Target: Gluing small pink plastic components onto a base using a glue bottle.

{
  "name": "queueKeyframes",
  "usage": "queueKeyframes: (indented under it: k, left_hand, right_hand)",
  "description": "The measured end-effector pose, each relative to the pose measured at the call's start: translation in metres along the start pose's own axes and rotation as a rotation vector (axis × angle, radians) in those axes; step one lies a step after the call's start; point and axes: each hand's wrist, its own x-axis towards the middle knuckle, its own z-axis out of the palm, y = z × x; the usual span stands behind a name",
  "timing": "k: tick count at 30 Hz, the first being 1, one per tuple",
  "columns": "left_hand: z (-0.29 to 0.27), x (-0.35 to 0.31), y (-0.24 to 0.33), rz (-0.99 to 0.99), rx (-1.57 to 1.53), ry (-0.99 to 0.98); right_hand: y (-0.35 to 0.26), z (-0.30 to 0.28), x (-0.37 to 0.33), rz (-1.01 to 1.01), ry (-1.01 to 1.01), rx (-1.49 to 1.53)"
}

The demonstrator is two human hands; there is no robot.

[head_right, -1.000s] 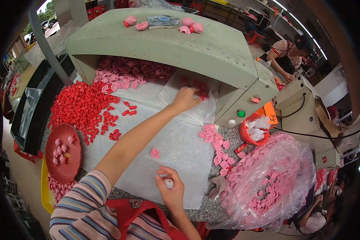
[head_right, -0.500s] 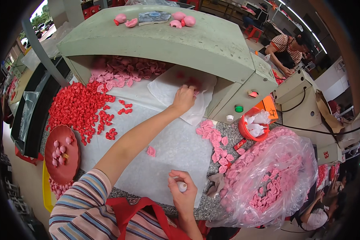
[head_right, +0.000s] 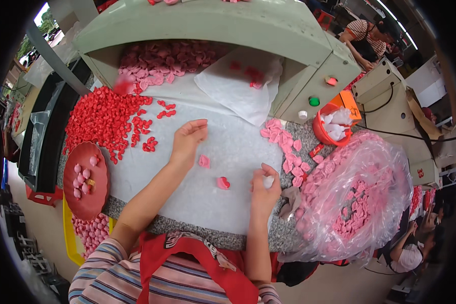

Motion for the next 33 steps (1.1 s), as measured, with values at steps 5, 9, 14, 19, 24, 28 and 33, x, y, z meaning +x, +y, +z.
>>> queueKeyframes:
  k: [5,9,14,19,24,28,33]
  left_hand:
    - [-0.021,-0.070,-0.008,0.372,0.954,-0.408]
    - [-0.022,-0.111,-0.010,0.684,1.229,-0.380]
    - [-0.017,-0.106,-0.025,0.815,1.255,-0.271]
    - [-0.020,-0.106,-0.027,0.738,1.286,-0.315]
    - [-0.026,-0.112,-0.003,-0.091,0.542,-0.354]
    - [-0.028,-0.116,0.021,-0.367,0.038,-0.245]
    - [-0.038,-0.123,0.046,-0.437,-0.460,-0.458]
  right_hand:
    - [0.019,-0.015,-0.011,0.102,0.040,0.002]
    - [0.008,-0.016,-0.024,0.096,-0.016,-0.021]
    - [-0.004,-0.007,-0.043,0.156,-0.150,-0.115]
    - [-0.008,-0.005,-0.064,0.169,-0.299,-0.184]
    - [-0.019,-0.002,-0.072,0.080,-0.297,-0.117]
    - [-0.025,0.008,-0.066,-0.067,-0.354,-0.051]
    - [-0.069,0.015,-0.073,-0.047,-0.313,0.071]
